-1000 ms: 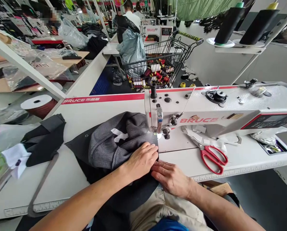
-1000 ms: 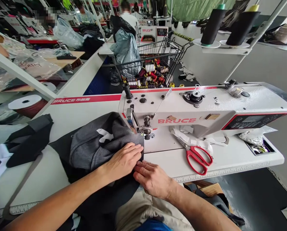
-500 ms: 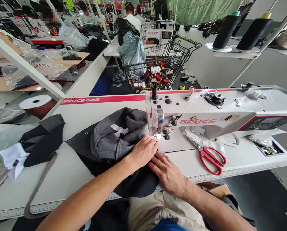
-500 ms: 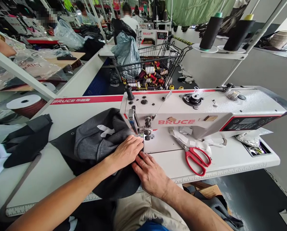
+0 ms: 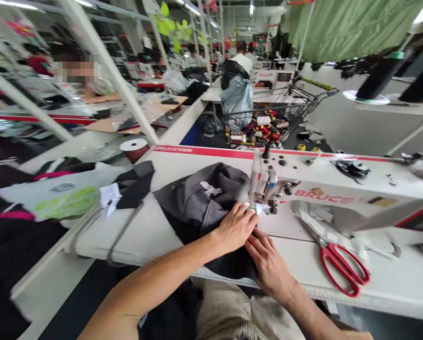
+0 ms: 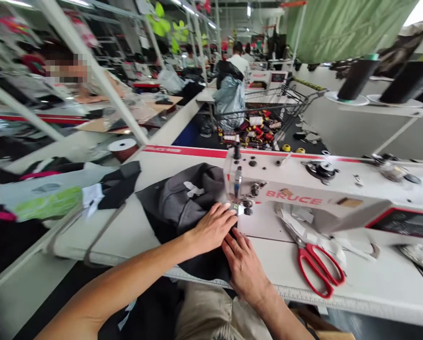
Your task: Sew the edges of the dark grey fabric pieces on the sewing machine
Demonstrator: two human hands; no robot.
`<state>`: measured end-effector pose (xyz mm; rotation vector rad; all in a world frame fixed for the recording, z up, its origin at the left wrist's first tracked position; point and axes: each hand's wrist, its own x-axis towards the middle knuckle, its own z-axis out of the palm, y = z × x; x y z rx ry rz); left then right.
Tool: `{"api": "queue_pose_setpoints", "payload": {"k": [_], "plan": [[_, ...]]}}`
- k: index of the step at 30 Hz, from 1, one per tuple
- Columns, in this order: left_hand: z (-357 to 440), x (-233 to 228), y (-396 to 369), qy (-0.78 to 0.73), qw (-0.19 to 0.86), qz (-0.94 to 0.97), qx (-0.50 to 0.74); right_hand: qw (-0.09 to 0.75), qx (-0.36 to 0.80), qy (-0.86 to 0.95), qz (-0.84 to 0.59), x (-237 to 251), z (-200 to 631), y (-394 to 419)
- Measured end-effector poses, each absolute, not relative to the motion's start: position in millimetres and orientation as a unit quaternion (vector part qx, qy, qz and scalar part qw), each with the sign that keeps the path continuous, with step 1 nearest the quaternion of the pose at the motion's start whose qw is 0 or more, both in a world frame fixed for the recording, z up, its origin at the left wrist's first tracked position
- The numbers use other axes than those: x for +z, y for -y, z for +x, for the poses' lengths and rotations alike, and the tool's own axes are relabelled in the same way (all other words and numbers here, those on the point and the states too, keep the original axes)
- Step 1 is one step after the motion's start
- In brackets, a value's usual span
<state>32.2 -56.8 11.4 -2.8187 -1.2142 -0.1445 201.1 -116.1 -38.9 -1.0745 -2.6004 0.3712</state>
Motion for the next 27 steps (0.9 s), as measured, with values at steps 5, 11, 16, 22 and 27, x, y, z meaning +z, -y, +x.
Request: {"api": "queue_pose_setpoints", "payload": {"k": [5, 11, 16, 22, 27], "plan": [[13, 20, 102, 0.467, 0.071, -0.879, -0.067, 0.208, 0.098, 0.906, -0.355, -59, 206, 115], [-10, 30, 137, 0.498, 0.091, -0.862, -0.006, 0.208, 0.045, 0.911, -0.353, -73, 208, 117], [-13, 25, 136, 0.503, 0.06, -0.862, 0.003, 0.196, 0.015, 0.922, -0.332, -74, 209, 118], [-16, 18, 115, 0.528, 0.132, -0.837, -0.06, 0.196, -0.021, 0.921, -0.336, -72, 206, 117], [-29, 23, 95, 0.504, 0.148, -0.848, -0.071, 0.182, -0.01, 0.926, -0.33, -63, 205, 117]]}}
